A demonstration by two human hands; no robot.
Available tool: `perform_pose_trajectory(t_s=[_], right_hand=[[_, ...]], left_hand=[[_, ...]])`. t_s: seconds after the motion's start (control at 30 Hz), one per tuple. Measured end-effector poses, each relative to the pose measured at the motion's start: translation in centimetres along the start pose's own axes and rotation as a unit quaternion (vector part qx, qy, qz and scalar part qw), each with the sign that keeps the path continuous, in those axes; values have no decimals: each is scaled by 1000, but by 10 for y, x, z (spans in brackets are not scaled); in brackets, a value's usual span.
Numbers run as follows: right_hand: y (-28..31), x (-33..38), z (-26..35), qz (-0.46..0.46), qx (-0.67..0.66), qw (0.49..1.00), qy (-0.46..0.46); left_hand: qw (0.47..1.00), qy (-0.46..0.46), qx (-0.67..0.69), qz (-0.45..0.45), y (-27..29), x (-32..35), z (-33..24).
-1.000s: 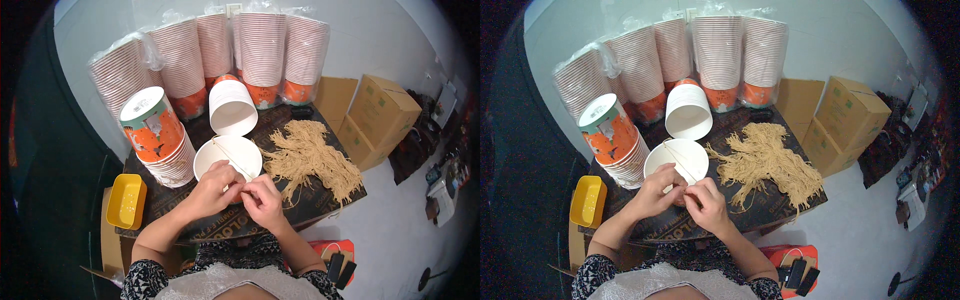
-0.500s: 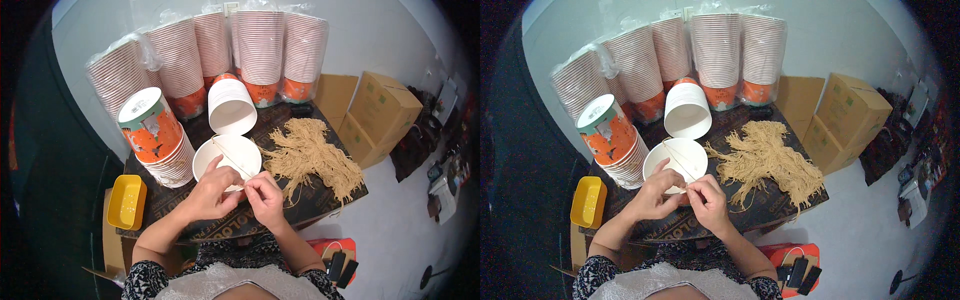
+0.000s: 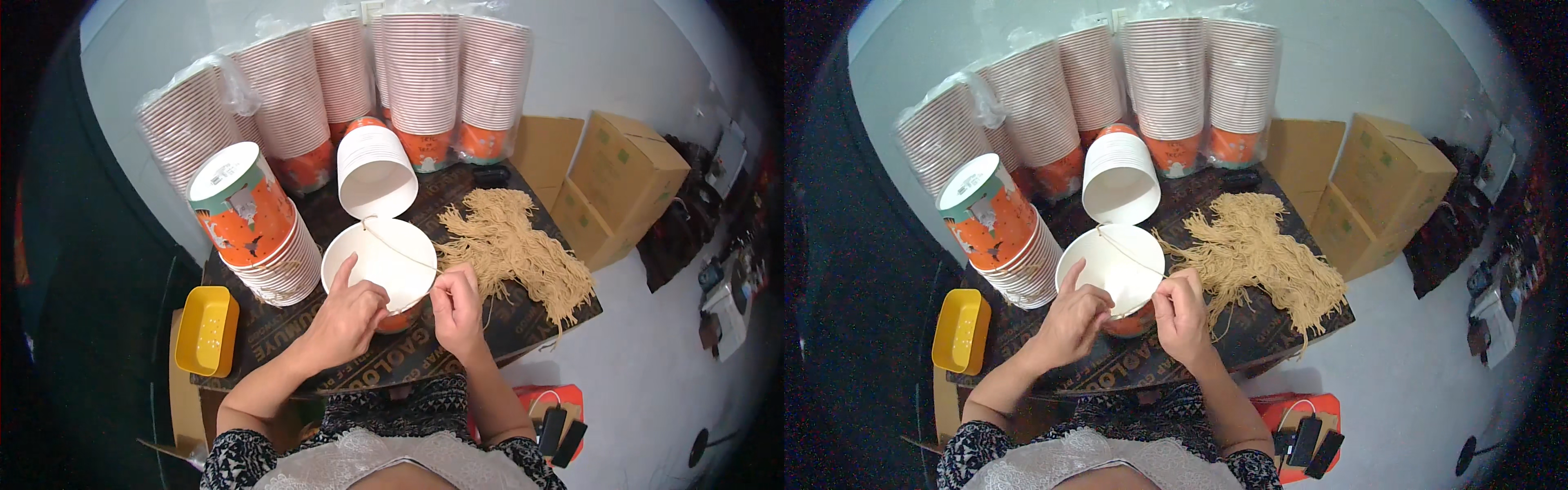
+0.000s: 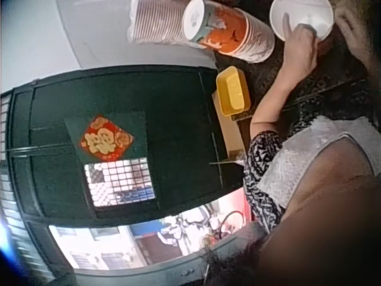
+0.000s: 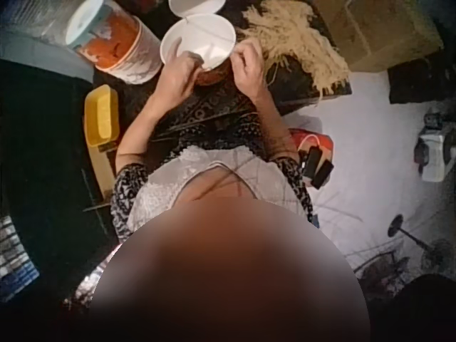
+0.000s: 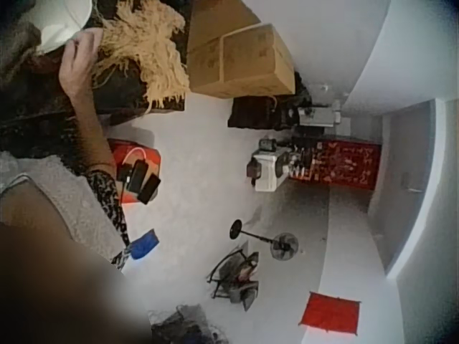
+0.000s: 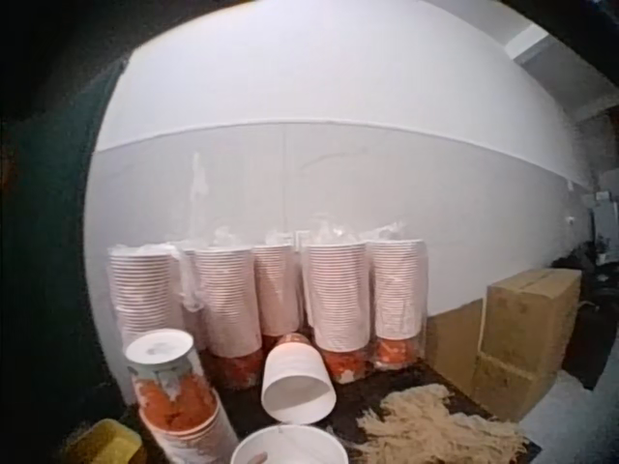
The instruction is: The person is threading and tying strings to paper cups for assembly.
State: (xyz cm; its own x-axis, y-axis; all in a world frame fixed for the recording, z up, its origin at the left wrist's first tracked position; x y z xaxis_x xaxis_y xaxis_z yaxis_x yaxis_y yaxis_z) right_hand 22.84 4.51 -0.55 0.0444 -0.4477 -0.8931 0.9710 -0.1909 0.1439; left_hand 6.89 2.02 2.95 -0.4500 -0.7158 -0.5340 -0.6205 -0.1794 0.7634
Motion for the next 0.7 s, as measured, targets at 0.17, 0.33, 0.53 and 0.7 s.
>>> perform_pose_trajectory(t_s=[0.17, 0.33, 0.53, 0.7], right_hand=[[-3, 8, 0, -1, 33, 999, -10], [-5, 15, 6, 5, 36, 999, -14], [-21, 29, 25, 97, -2, 995, 34], [-40, 36, 40, 140, -62, 987, 48]], left_hand=[[1000, -5, 3, 20, 1, 4, 2], [999, 7, 6, 35, 5, 10, 12], [904, 335, -42, -262, 53, 35, 60], [871, 468, 121, -87, 32, 45, 112]])
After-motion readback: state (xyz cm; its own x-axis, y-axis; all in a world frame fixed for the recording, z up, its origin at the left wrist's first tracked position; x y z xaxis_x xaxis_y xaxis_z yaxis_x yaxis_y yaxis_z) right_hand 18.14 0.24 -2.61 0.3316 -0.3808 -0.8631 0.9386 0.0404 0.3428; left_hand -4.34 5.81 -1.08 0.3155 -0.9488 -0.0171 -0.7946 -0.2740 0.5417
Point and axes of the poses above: each hand's wrist, its own x-axis away from the middle knuckle, its own y-axis out of the back of the hand, z = x × y, the point moved 8 cm from there along -x, towards the middle knuckle, and after that the axes turned 13 degrees about y, right-handed, at the moved point
